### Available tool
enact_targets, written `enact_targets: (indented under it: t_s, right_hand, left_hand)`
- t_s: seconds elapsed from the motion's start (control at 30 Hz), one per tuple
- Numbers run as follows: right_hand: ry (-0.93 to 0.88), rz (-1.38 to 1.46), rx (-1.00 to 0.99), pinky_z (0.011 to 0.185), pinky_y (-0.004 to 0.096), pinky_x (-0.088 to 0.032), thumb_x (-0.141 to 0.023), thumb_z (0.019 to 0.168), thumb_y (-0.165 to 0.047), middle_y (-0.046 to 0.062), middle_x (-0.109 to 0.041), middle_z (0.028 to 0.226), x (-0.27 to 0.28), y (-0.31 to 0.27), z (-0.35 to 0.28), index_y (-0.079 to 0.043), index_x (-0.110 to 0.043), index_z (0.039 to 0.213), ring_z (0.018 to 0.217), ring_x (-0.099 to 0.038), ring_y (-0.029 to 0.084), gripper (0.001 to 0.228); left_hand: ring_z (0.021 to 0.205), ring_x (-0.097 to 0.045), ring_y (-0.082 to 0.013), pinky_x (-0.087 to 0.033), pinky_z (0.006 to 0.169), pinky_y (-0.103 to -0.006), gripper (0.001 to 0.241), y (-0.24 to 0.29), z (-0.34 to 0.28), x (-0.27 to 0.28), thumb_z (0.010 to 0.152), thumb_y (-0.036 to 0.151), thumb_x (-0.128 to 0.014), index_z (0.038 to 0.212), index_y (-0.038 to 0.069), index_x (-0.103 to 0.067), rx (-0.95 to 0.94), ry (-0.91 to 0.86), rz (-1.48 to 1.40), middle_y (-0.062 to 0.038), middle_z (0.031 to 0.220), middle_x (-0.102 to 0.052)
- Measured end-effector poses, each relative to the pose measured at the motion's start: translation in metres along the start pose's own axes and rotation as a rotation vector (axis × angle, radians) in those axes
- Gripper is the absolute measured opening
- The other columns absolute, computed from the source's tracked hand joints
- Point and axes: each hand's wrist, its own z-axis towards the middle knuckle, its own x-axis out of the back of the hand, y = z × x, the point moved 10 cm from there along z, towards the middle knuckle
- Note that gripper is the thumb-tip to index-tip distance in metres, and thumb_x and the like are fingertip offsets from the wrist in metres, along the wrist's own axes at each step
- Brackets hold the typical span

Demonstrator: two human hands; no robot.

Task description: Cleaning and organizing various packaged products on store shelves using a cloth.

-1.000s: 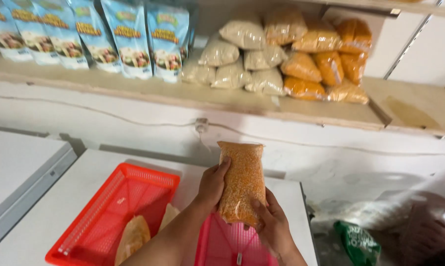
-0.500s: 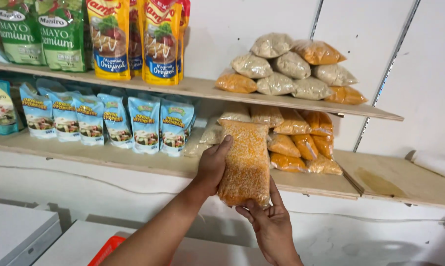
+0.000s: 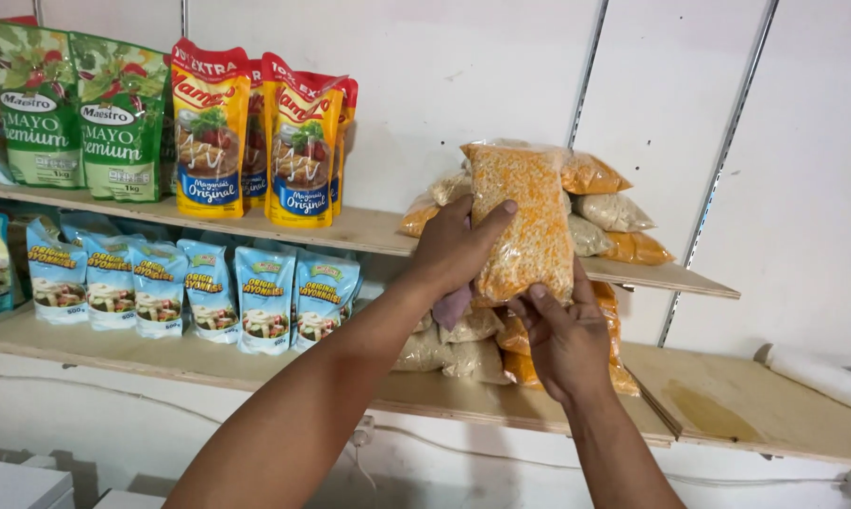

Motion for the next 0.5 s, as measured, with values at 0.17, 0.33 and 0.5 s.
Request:
enact_targets:
  t_s: [0.17,0.33,0.5]
  right_hand:
    - [-0.041,-0.033,0.041,0.091,0.037,-0.061,-0.057,0.096,0.005,0.014,-0.064,0.131,0.003,-0.029,0.056,-0.009,-0.036,0.159,0.110,-0.067,0.022,0.068]
    - [-0.002,-0.036,0.050,0.088,0.035,-0.062,-0.057,0.096,0.005,0.013,-0.065,0.130,0.011,-0.047,0.103,-0.010,-0.037,0.160,0.109,-0.069,0.022,0.069]
    - [0.078,-0.113,0.070,0.089,0.034,-0.064,-0.056,0.097,0.004,0.018,-0.066,0.128,0.026,-0.055,0.154,-0.004,-0.036,0.156,0.106,-0.071,0.025,0.063]
  left_hand:
    - [0.095,-0.078,-0.0214,-0.058,0.085,-0.0351,0.067,0.034,0.021,-0.004,0.089,0.056,-0.063,0.132,0.004,-0.062,-0.045,0.017,-0.069,-0.012,0.106,-0.079]
    - [0.091,-0.076,-0.0196,-0.058,0.080,-0.0350,0.074,0.038,0.031,-0.015,0.087,0.056,-0.063,0.146,0.013,-0.056,0.124,-0.002,0.029,-0.011,0.098,-0.077]
    - [0.084,-0.079,-0.0177,-0.060,0.076,-0.0313,0.083,0.005,0.056,-0.050,0.087,0.052,-0.066,0.154,0.009,-0.042,0.058,-0.065,-0.012,-0.010,0.090,-0.076]
